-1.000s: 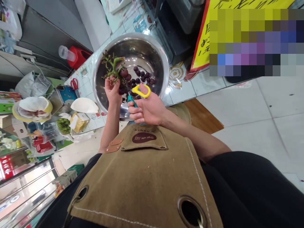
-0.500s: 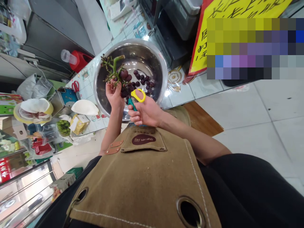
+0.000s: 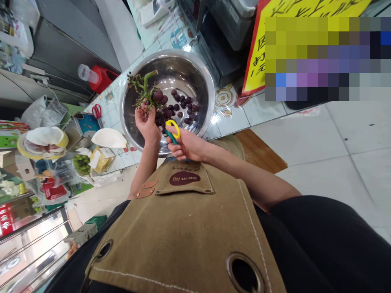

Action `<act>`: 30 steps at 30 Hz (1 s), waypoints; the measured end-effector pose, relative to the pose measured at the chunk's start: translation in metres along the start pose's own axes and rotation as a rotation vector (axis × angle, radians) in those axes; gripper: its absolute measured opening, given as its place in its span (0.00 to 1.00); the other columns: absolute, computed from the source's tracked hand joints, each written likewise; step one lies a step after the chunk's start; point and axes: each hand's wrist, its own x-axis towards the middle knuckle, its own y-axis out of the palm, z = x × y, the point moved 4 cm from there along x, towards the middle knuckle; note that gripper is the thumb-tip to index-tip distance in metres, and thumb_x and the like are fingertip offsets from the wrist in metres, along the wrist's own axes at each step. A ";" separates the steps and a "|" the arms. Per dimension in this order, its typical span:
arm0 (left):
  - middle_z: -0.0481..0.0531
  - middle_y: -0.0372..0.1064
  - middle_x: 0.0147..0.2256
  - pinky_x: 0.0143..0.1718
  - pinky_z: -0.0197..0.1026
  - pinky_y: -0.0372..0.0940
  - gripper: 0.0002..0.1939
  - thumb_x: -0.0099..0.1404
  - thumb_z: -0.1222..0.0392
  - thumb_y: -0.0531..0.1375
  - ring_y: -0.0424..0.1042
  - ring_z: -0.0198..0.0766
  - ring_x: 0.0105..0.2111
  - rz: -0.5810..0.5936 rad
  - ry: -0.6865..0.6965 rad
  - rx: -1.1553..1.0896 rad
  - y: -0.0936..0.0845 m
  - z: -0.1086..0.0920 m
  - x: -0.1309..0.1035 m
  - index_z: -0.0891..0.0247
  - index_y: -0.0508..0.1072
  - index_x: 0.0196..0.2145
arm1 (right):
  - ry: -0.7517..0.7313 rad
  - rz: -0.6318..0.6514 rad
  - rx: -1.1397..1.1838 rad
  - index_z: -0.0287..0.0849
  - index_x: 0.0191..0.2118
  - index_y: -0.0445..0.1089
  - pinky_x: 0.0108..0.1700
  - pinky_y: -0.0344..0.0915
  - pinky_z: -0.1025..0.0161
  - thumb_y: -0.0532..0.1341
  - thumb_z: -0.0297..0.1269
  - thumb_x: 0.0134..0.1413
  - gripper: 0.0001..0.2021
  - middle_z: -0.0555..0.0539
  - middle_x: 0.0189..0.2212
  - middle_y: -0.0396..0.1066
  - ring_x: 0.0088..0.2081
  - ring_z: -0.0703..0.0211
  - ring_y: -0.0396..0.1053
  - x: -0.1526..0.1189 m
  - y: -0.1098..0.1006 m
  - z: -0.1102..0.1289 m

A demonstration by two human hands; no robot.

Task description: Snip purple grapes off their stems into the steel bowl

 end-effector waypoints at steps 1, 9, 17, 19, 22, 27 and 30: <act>0.48 0.75 0.45 0.62 0.43 0.70 0.33 0.55 0.28 0.74 0.77 0.38 0.53 0.012 0.006 0.008 -0.001 0.001 0.001 0.59 0.72 0.39 | 0.009 0.007 0.027 0.47 0.33 0.57 0.16 0.45 0.72 0.48 0.59 0.78 0.24 0.60 0.17 0.46 0.17 0.68 0.41 0.000 0.000 0.001; 0.49 0.75 0.43 0.63 0.45 0.70 0.34 0.54 0.26 0.73 0.78 0.40 0.52 0.058 0.059 0.049 -0.007 0.013 0.010 0.59 0.74 0.40 | -0.031 -0.075 -0.043 0.46 0.33 0.58 0.15 0.39 0.74 0.49 0.45 0.81 0.19 0.62 0.15 0.44 0.16 0.70 0.35 0.002 -0.004 0.003; 0.51 0.78 0.45 0.62 0.49 0.72 0.33 0.53 0.28 0.75 0.79 0.44 0.54 0.146 0.061 -0.019 -0.006 0.009 0.008 0.56 0.75 0.41 | -0.027 -0.127 -0.109 0.46 0.33 0.58 0.15 0.42 0.74 0.48 0.55 0.80 0.23 0.60 0.15 0.48 0.15 0.70 0.39 0.004 -0.005 0.000; 0.52 0.78 0.47 0.63 0.50 0.71 0.33 0.52 0.29 0.76 0.79 0.46 0.57 0.193 0.033 -0.034 -0.007 0.008 0.009 0.55 0.76 0.42 | -0.016 -0.106 -0.082 0.46 0.33 0.58 0.15 0.42 0.74 0.47 0.54 0.81 0.23 0.61 0.15 0.47 0.15 0.70 0.38 0.003 -0.007 0.000; 0.52 0.78 0.47 0.64 0.52 0.70 0.33 0.50 0.28 0.77 0.77 0.48 0.59 0.222 -0.010 -0.013 -0.008 0.006 0.010 0.55 0.76 0.40 | -0.023 -0.067 -0.061 0.46 0.34 0.58 0.15 0.41 0.74 0.49 0.51 0.81 0.21 0.61 0.15 0.46 0.15 0.70 0.37 0.005 -0.010 0.000; 0.53 0.77 0.47 0.65 0.52 0.69 0.37 0.46 0.26 0.77 0.77 0.48 0.58 0.189 -0.030 0.007 -0.010 0.005 0.014 0.56 0.77 0.40 | -0.085 -0.045 -0.086 0.46 0.33 0.59 0.15 0.40 0.75 0.52 0.45 0.80 0.19 0.62 0.15 0.45 0.15 0.71 0.36 0.009 -0.014 -0.001; 0.51 0.77 0.46 0.64 0.50 0.69 0.37 0.46 0.25 0.77 0.78 0.46 0.55 0.141 -0.063 -0.001 -0.010 0.013 0.018 0.56 0.76 0.40 | -0.036 -0.049 -0.066 0.45 0.33 0.59 0.16 0.43 0.75 0.50 0.47 0.80 0.20 0.60 0.16 0.47 0.16 0.70 0.40 0.008 -0.013 0.000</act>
